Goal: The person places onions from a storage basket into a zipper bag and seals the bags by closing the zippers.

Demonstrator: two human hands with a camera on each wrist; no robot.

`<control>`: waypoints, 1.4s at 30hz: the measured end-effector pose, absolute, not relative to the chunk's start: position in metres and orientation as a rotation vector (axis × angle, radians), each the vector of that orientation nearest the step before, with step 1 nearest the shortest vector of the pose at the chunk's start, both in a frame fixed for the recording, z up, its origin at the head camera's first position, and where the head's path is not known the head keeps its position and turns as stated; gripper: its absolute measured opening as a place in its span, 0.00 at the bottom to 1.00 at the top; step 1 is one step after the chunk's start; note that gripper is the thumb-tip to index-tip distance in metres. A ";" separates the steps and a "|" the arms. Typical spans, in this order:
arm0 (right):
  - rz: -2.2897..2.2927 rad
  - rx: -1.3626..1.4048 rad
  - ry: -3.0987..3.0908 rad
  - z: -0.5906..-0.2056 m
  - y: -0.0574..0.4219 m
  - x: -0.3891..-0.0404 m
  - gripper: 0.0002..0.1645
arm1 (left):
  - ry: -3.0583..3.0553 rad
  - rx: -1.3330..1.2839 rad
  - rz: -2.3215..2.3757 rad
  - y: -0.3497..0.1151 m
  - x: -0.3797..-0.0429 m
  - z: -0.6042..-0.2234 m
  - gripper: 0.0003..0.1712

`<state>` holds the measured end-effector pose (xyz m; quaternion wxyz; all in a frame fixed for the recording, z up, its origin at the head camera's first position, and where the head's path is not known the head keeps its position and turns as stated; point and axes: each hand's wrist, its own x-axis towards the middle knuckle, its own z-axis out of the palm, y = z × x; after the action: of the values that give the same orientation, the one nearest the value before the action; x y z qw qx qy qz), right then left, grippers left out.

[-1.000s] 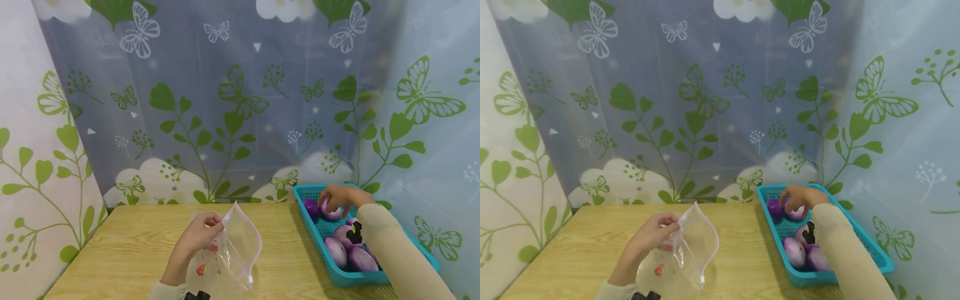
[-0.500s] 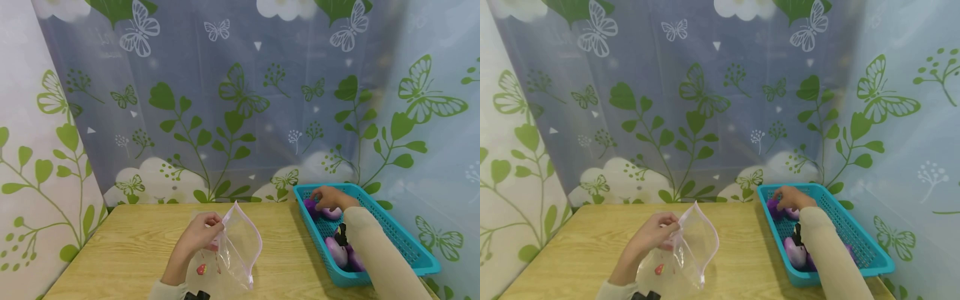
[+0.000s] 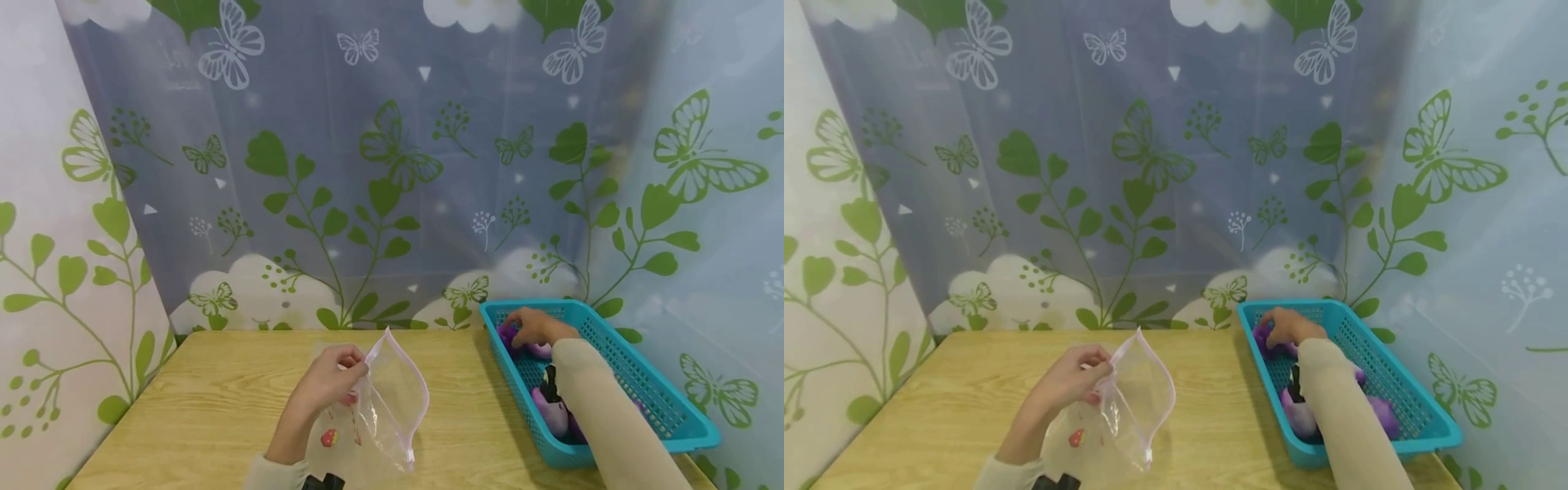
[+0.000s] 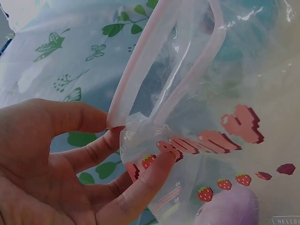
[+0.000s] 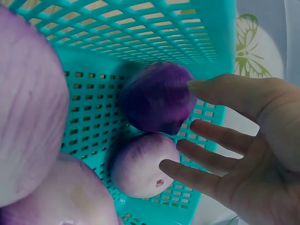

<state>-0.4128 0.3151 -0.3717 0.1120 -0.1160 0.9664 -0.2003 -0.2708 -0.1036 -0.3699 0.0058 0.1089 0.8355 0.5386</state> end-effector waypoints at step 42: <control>-0.700 -0.138 2.688 -0.389 0.303 -0.412 0.36 | 2.585 0.325 1.700 -0.103 -0.270 -0.370 0.06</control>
<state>-0.4123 0.3029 -0.3887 0.1790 -0.0489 0.9509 -0.2477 -0.2698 -0.1033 -0.3697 0.0152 0.1046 0.8308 0.5465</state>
